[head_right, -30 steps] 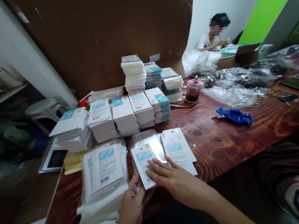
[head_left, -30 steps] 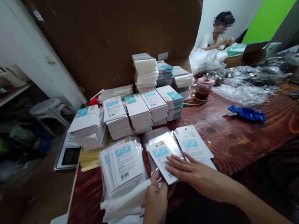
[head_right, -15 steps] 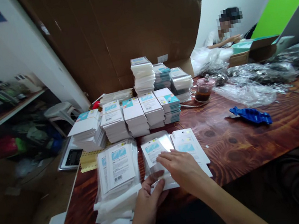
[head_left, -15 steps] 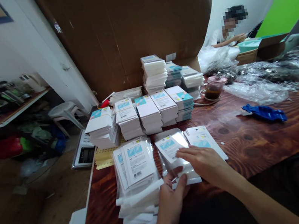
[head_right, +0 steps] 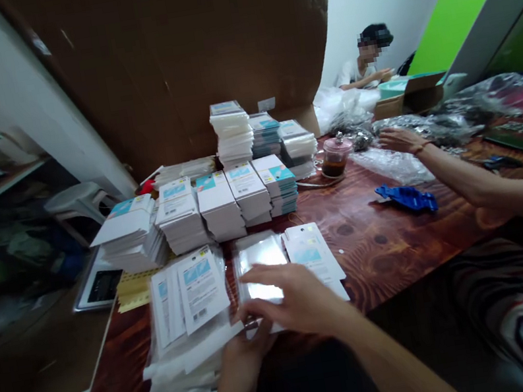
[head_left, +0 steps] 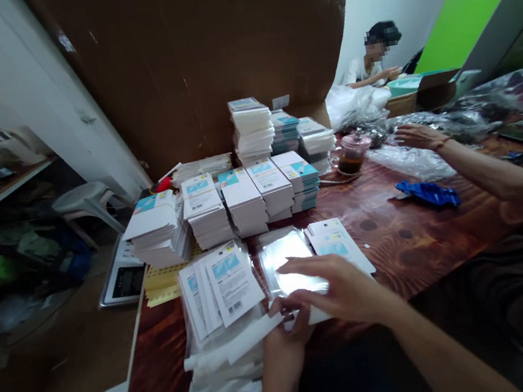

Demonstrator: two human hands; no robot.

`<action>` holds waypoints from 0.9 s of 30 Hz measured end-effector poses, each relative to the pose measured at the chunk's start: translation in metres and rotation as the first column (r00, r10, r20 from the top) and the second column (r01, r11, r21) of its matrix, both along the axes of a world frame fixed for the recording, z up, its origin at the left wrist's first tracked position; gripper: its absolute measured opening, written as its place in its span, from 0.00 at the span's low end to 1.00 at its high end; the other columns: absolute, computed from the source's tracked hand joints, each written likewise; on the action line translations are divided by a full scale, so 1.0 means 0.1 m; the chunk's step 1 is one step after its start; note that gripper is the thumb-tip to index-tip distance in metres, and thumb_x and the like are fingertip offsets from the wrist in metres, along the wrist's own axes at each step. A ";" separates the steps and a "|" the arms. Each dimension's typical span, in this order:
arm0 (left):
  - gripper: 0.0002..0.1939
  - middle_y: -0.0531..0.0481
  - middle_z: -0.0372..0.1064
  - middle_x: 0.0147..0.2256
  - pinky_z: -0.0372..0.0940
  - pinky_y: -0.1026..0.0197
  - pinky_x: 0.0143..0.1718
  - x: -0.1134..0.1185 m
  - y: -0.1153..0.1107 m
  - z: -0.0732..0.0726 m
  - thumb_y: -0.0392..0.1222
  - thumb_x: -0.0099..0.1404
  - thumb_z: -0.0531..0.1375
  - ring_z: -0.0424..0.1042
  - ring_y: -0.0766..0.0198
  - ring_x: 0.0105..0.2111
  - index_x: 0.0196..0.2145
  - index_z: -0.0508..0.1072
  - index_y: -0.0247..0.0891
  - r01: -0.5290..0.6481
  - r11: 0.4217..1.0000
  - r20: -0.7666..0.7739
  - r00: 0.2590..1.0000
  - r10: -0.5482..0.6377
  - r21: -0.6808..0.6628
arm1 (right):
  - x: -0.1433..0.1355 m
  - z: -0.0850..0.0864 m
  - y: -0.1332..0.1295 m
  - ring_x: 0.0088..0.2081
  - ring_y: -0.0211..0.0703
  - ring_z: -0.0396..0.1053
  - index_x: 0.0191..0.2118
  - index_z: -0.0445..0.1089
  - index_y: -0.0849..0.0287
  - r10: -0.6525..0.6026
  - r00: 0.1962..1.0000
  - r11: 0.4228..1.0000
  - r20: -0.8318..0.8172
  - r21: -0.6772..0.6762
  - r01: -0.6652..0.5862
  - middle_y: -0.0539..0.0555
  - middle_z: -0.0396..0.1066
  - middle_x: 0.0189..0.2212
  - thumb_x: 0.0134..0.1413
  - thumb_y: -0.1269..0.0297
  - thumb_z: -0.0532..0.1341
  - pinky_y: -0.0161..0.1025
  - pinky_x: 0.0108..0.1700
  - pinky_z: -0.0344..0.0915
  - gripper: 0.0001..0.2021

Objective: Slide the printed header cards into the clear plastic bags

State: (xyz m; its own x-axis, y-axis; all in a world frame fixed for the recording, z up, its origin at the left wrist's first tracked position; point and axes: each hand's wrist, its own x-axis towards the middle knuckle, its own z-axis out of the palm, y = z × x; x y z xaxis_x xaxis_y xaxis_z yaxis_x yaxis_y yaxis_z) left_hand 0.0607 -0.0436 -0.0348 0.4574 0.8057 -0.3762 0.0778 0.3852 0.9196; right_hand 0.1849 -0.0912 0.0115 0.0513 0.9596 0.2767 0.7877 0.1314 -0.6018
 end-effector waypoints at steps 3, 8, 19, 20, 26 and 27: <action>0.15 0.51 0.69 0.32 0.70 0.56 0.40 -0.14 -0.03 0.01 0.48 0.51 0.65 0.72 0.57 0.38 0.32 0.66 0.40 0.033 0.997 0.044 0.999 -0.030 -0.067 | 0.59 0.02 -0.37 0.64 0.60 0.45 0.63 0.53 0.58 -0.026 0.991 0.915 0.131 -0.397 0.077 0.63 0.49 0.63 0.36 0.62 0.71 0.55 0.61 0.51 0.46; 0.34 0.49 0.70 0.37 0.68 0.56 0.46 -0.13 -0.03 0.01 0.44 0.56 0.63 0.73 0.58 0.42 0.57 0.55 0.43 -0.034 0.986 0.110 0.993 0.052 -0.163 | 0.97 -0.06 -0.77 0.50 0.50 0.69 0.57 0.63 0.53 -0.018 0.988 0.920 0.153 -0.385 0.076 0.56 0.69 0.51 0.60 0.67 0.52 0.46 0.52 0.66 0.20; 0.34 0.45 0.74 0.41 0.66 0.53 0.46 -0.16 0.00 -0.04 0.42 0.58 0.61 0.74 0.55 0.41 0.59 0.52 0.41 0.050 0.991 0.107 0.994 -0.037 -0.125 | 0.06 -0.30 -1.12 0.56 0.44 0.62 0.61 0.58 0.59 0.065 0.926 0.952 0.371 0.254 -0.168 0.56 0.68 0.52 0.65 0.69 0.47 0.36 0.53 0.66 0.20; 0.33 0.44 0.74 0.41 0.66 0.53 0.46 -0.15 0.00 -0.03 0.43 0.58 0.60 0.74 0.55 0.42 0.58 0.52 0.41 0.051 0.992 0.130 0.991 -0.035 -0.118 | 0.05 -0.34 -1.11 0.57 0.45 0.61 0.61 0.57 0.61 0.053 0.924 0.952 0.378 0.260 -0.161 0.57 0.68 0.53 0.64 0.70 0.46 0.37 0.54 0.66 0.21; 0.26 0.43 0.74 0.39 0.66 0.52 0.47 -0.14 -0.01 -0.03 0.50 0.59 0.60 0.75 0.55 0.41 0.52 0.58 0.41 0.097 0.984 0.211 0.975 -0.064 -0.149 | 0.03 -0.42 -1.12 0.60 0.49 0.56 0.60 0.59 0.61 -0.023 0.879 0.972 0.476 0.215 -0.091 0.58 0.63 0.56 0.63 0.73 0.47 0.43 0.56 0.64 0.21; 0.26 0.43 0.74 0.40 0.65 0.52 0.48 -0.14 0.00 -0.05 0.51 0.59 0.60 0.75 0.55 0.41 0.52 0.59 0.41 0.116 0.982 0.214 0.973 -0.083 -0.151 | 0.00 -0.40 -1.11 0.60 0.50 0.56 0.59 0.60 0.61 -0.019 0.864 0.972 0.503 0.213 -0.103 0.58 0.63 0.56 0.64 0.73 0.46 0.43 0.56 0.64 0.20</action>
State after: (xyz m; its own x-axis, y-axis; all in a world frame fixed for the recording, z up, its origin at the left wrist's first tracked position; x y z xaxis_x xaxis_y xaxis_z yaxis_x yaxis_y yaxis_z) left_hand 0.0465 -0.0432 -0.0403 0.6133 0.6886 -0.3867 -0.0611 0.5295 0.8461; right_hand 0.1848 -0.2018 -0.0288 -0.1907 0.8662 0.4620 0.9638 0.2546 -0.0795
